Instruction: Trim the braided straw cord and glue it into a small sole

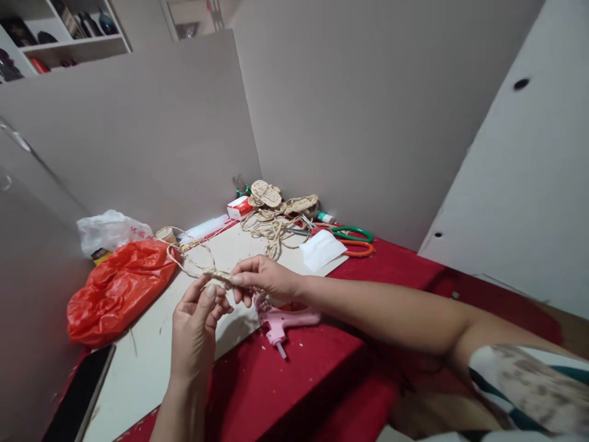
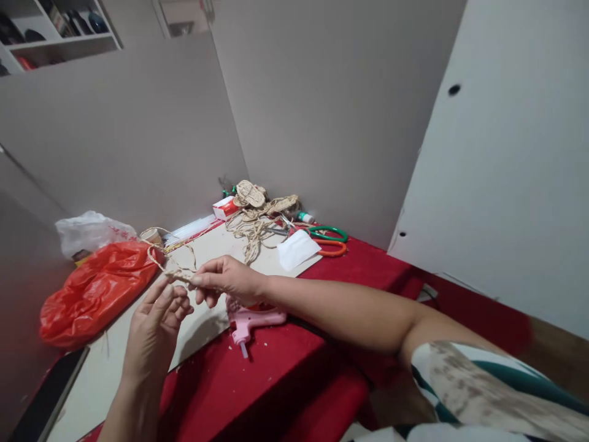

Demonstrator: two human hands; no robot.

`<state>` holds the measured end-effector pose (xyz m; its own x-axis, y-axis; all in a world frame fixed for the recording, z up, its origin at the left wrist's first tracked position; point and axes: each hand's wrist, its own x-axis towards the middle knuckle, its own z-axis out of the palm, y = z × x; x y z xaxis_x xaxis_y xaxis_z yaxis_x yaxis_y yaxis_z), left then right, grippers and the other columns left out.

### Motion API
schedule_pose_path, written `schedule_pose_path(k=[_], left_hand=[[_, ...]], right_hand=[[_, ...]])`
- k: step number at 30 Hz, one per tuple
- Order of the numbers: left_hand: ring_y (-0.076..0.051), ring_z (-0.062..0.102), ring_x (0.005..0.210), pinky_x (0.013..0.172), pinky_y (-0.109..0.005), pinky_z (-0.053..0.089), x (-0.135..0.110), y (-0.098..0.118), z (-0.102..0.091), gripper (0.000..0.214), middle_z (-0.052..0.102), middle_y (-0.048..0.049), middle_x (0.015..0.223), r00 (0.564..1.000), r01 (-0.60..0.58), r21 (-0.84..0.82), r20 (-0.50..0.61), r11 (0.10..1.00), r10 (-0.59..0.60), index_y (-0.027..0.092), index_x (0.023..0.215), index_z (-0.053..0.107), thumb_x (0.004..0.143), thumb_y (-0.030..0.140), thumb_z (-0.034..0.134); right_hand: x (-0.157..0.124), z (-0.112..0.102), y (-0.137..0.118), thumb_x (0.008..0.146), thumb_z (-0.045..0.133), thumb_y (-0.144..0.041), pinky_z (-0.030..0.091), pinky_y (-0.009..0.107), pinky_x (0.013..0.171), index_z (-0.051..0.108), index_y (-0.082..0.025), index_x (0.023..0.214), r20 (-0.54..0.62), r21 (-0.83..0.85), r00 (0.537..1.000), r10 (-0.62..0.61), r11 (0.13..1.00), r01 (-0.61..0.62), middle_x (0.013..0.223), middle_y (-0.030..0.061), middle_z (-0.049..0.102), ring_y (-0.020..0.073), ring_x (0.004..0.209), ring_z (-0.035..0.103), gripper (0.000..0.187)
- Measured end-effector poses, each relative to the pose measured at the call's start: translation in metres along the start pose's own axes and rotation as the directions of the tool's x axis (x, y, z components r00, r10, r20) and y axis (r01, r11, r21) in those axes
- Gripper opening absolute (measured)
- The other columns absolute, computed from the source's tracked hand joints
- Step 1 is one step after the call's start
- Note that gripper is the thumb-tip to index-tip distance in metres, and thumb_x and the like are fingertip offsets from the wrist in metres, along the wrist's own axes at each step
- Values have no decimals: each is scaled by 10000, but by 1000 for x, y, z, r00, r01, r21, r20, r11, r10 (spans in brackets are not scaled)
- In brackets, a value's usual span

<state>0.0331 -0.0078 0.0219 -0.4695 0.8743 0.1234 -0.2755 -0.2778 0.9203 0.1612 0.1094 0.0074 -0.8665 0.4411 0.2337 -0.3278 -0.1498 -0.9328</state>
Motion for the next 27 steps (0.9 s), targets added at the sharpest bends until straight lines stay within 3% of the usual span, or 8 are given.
schedule_pose_path(k=[4, 11, 16, 22, 27], left_hand=[[-106, 592, 576, 555, -225, 511, -1, 3, -1, 446, 672, -42, 749, 998, 47, -68, 32, 997, -45, 135, 1103, 652, 726, 353, 749], [-121, 620, 576, 536, -224, 518, 6, 1, -3, 396, 701, -99, 758, 987, 163, -238, 32, 957, -160, 81, 872, 720, 667, 417, 770], [-60, 533, 478, 470, -165, 446, 9, -6, -4, 327, 619, -9, 593, 989, 142, -165, -7, 976, -145, 102, 728, 700, 573, 347, 849], [-33, 471, 462, 463, -149, 393, 17, -15, -8, 345, 568, 27, 568, 993, 104, -49, -56, 993, -107, 103, 709, 662, 555, 342, 857], [-27, 292, 392, 419, -163, 323, 19, -18, -9, 413, 324, 112, 465, 999, 48, 0, -1, 999, -48, 170, 577, 450, 637, 381, 800]], right_hand=[[10, -12, -2, 668, 749, -443, 445, 191, 446, 649, -86, 807, -131, 152, 991, 23, 988, -3, 609, 12, 652, 83, 434, 568, 395], [19, -36, -5, 749, 671, -346, 425, 169, 466, 624, -108, 851, -263, 220, 964, 36, 975, 23, 606, -18, 624, 48, 442, 524, 263], [24, -46, -2, 797, 624, -292, 410, 179, 471, 616, -105, 854, -289, 271, 954, 81, 962, 0, 603, -10, 616, 52, 447, 506, 196], [26, -47, -2, 847, 554, -258, 410, 189, 487, 616, -87, 887, -287, 313, 949, 131, 949, -37, 620, 3, 611, 54, 453, 495, 186], [25, -42, -7, 856, 533, -277, 397, 189, 484, 594, -102, 850, -287, 291, 949, 127, 956, -40, 605, -7, 583, 53, 443, 470, 186]])
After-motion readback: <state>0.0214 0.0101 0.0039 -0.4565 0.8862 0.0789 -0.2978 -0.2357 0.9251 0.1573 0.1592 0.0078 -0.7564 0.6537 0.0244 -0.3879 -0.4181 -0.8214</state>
